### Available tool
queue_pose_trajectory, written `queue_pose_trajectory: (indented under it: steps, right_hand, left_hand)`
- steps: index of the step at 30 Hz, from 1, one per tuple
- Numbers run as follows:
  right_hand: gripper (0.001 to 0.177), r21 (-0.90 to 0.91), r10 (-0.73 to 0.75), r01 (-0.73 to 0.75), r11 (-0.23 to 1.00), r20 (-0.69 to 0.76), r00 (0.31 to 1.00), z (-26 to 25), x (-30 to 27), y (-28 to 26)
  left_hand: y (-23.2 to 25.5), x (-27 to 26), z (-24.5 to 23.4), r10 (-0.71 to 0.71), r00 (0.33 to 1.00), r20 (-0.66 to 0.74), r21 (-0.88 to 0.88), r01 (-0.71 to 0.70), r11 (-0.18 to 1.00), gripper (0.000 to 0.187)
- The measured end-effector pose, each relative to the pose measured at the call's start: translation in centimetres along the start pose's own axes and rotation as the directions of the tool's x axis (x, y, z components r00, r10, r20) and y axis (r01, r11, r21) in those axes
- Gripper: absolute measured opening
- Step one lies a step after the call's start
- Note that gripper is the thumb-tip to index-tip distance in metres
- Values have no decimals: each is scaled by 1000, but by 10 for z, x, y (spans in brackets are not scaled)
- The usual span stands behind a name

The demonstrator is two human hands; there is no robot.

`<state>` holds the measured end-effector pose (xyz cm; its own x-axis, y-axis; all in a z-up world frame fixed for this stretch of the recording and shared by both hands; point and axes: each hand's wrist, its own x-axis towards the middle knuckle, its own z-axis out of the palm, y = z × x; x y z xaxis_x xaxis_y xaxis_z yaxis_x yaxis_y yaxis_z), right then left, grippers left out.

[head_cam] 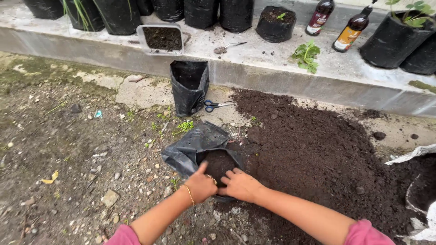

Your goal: Filling polybags with soil and preparing plants for potting.

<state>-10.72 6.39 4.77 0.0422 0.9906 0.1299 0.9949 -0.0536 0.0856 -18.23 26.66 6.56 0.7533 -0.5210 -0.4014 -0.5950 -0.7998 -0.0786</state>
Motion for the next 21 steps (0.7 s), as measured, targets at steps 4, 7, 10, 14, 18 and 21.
queue_pose_trajectory:
  steps: [4, 7, 10, 14, 18, 21]
  right_hand:
    - [29, 193, 11, -40, 980, 148, 989, 13, 10, 16]
    - [50, 365, 25, -249, 897, 522, 853, 8, 17, 47]
    - [49, 446, 6, -240, 862, 465, 885, 8, 14, 70]
    - [39, 361, 410, -614, 702, 500, 763, -18, 22, 65]
    - [49, 339, 378, -560, 756, 473, 796, -38, 43, 54]
    - [48, 260, 247, -277, 925, 144, 958, 57, 26, 99]
  left_hand:
    - [-17, 11, 31, 105, 967, -231, 226, -51, 973, 14]
    - [-30, 5, 9, 134, 942, -309, 126, -99, 987, 18]
    - [-37, -4, 2, 142, 846, -515, 126, -90, 988, 17]
    - [-17, -17, -22, 9, 985, -174, 155, 18, 988, 9]
    - [19, 3, 36, -15, 983, -186, -236, -30, 971, 49]
    - [26, 12, 50, 4, 940, -340, -64, -27, 998, 19]
